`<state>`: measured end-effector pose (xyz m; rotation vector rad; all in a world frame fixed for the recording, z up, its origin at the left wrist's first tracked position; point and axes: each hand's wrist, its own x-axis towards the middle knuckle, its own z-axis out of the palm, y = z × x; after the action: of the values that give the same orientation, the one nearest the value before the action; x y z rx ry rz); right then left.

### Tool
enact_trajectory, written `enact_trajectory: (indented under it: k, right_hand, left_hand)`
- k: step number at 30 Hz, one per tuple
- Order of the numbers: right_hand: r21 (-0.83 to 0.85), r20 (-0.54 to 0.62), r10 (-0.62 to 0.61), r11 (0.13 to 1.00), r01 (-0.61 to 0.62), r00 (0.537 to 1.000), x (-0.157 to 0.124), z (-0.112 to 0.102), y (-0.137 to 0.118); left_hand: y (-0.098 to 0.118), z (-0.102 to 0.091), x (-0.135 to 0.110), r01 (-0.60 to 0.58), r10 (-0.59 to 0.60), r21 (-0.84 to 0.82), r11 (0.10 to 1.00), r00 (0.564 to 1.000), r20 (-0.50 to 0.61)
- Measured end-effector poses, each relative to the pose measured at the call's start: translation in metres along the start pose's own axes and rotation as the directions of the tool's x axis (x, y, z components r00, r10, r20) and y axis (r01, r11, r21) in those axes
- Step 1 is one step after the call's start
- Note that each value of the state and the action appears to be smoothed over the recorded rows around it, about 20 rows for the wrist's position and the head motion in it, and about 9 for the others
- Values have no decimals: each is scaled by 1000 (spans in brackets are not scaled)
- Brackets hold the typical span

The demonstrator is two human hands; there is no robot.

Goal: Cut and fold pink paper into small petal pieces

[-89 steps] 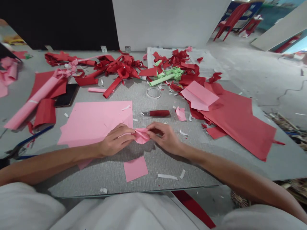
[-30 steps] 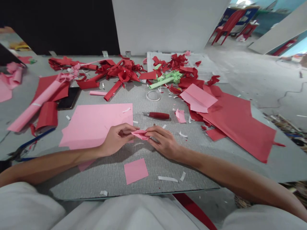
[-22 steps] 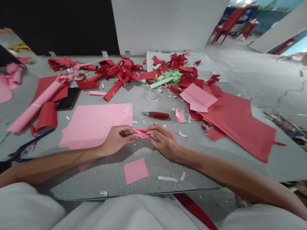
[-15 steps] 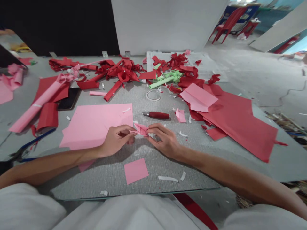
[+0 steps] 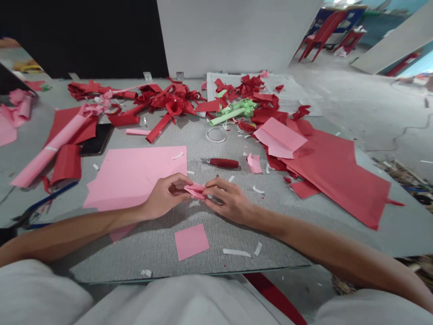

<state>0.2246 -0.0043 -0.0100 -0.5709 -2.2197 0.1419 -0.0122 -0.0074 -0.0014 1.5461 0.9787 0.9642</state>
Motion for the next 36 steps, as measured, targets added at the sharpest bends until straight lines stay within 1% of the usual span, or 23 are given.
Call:
enact_trajectory:
  k: [3, 7, 10, 14, 16, 17, 21, 23, 27, 30, 32, 34, 36]
  right_hand:
    - [-16, 21, -11, 1000, 11, 1000, -1, 1, 0]
    - [0, 63, 7, 1000, -7, 998, -2, 2, 1]
    - [15, 106, -7, 1000, 6, 994, 0, 2, 1]
    - [-7, 141, -23, 1000, 24, 990, 1, 2, 1]
    - [0, 145, -13, 1000, 13, 989, 0, 3, 1]
    - [6, 141, 11, 1000, -12, 990, -2, 4, 1]
    - [36, 113, 157, 986, -162, 981, -7, 6, 0]
    - [56, 85, 157, 985, -162, 984, -7, 5, -2]
    - [63, 55, 79, 995, -83, 995, -4, 3, -3]
    - [63, 58, 57, 996, -61, 997, -5, 3, -1]
    - [69, 80, 64, 995, -70, 995, -6, 3, 1]
    - [93, 105, 84, 991, -94, 991, -7, 4, 1]
    - [114, 124, 157, 979, -171, 980, -7, 5, -1]
  left_hand:
    - [-1, 0, 0, -22, 22, -6, 1000, 999, 26]
    - [-3, -1, -2, -28, 28, -6, 1000, 999, 43]
    - [-2, -1, -3, -29, 28, 34, 999, 999, 44]
    - [0, -2, -5, -31, 26, 110, 993, 999, 45]
    - [1, -1, -5, -37, 33, 127, 991, 999, 33]
    - [1, -1, -6, -36, 33, 124, 992, 999, 26]
    - [2, 1, -7, -11, 11, 69, 998, 1000, 5]
    - [2, 2, -7, -13, 13, 40, 999, 1000, -1]
    - [0, 3, -6, -52, 52, -5, 999, 999, 2]
    - [0, 2, -5, -97, 96, 49, 994, 995, 10]
    - [2, 2, -4, -131, 129, 107, 986, 991, 30]
    - [4, 1, -3, -149, 145, 130, 980, 989, 39]
    - [5, 1, -4, -145, 144, 130, 981, 989, 19]
